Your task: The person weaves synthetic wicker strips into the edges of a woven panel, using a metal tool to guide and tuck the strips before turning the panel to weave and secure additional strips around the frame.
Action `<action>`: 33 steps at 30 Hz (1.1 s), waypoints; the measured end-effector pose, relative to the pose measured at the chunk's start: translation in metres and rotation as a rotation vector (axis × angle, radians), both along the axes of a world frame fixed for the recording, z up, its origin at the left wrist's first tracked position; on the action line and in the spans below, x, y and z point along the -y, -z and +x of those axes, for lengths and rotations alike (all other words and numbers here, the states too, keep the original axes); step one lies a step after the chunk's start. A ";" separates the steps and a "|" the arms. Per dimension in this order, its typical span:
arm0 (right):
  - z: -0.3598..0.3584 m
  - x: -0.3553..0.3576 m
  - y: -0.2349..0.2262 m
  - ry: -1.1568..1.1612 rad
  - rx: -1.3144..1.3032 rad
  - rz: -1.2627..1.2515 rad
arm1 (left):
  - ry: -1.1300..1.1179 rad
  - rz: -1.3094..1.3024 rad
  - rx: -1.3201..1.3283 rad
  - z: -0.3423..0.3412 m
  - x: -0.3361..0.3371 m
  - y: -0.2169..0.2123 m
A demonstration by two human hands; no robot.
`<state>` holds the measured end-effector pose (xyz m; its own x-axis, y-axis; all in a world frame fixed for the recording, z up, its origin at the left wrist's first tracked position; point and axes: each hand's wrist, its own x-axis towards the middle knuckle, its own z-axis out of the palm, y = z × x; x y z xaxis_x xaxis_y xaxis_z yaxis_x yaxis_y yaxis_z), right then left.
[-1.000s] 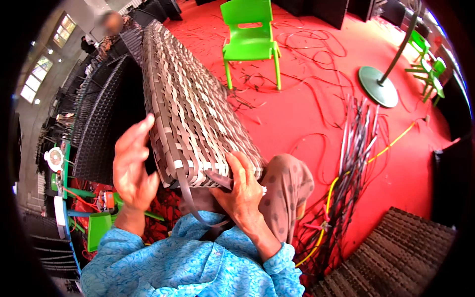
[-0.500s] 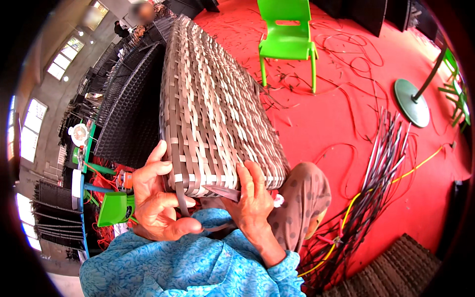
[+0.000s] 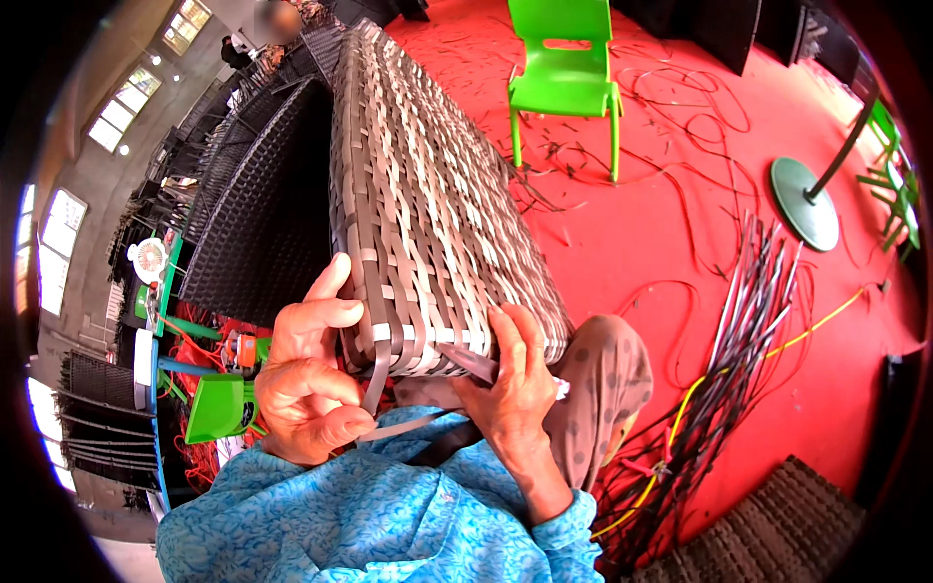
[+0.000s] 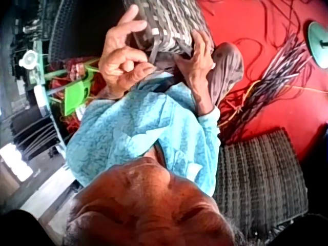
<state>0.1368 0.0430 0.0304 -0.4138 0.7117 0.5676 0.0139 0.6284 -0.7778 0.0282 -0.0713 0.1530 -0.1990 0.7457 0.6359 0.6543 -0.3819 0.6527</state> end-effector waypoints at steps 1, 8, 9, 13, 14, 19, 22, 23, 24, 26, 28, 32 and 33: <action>0.000 -0.001 -0.001 -0.011 -0.013 -0.004 | 0.009 0.004 -0.014 0.000 -0.001 0.000; 0.001 -0.003 -0.004 0.002 0.002 0.009 | 0.049 0.015 -0.024 0.000 -0.005 0.000; 0.001 -0.003 -0.004 0.009 -0.008 -0.002 | 0.087 0.017 0.033 0.000 -0.006 0.000; 0.004 -0.007 -0.011 0.000 0.044 0.020 | 0.147 0.103 0.254 -0.003 -0.010 0.009; 0.007 -0.007 -0.014 -0.023 0.067 -0.023 | 0.139 0.093 0.167 -0.005 -0.011 0.008; 0.030 -0.016 -0.021 -0.180 -0.151 -0.193 | 0.083 0.084 0.106 -0.006 -0.017 0.006; 0.046 0.002 -0.030 -0.376 -0.430 -0.430 | 0.056 0.095 0.077 -0.005 -0.022 0.004; 0.048 0.010 -0.039 -0.515 -0.548 -0.595 | 0.059 0.099 0.073 -0.004 -0.021 0.003; 0.051 0.012 -0.047 -0.577 -0.539 -0.681 | 0.038 0.091 0.082 -0.004 -0.021 0.004; 0.056 0.014 -0.052 -0.719 -0.566 -0.829 | 0.024 0.087 0.090 -0.005 -0.024 0.005; 0.055 0.018 -0.059 -0.744 -0.551 -0.872 | 0.014 0.085 0.070 -0.005 -0.024 0.004; 0.051 0.017 -0.071 -0.606 -0.486 -0.883 | -0.009 0.079 0.065 -0.004 -0.030 -0.002; 0.049 0.014 -0.070 -0.637 -0.569 -0.850 | 0.000 0.080 0.067 -0.005 -0.032 -0.004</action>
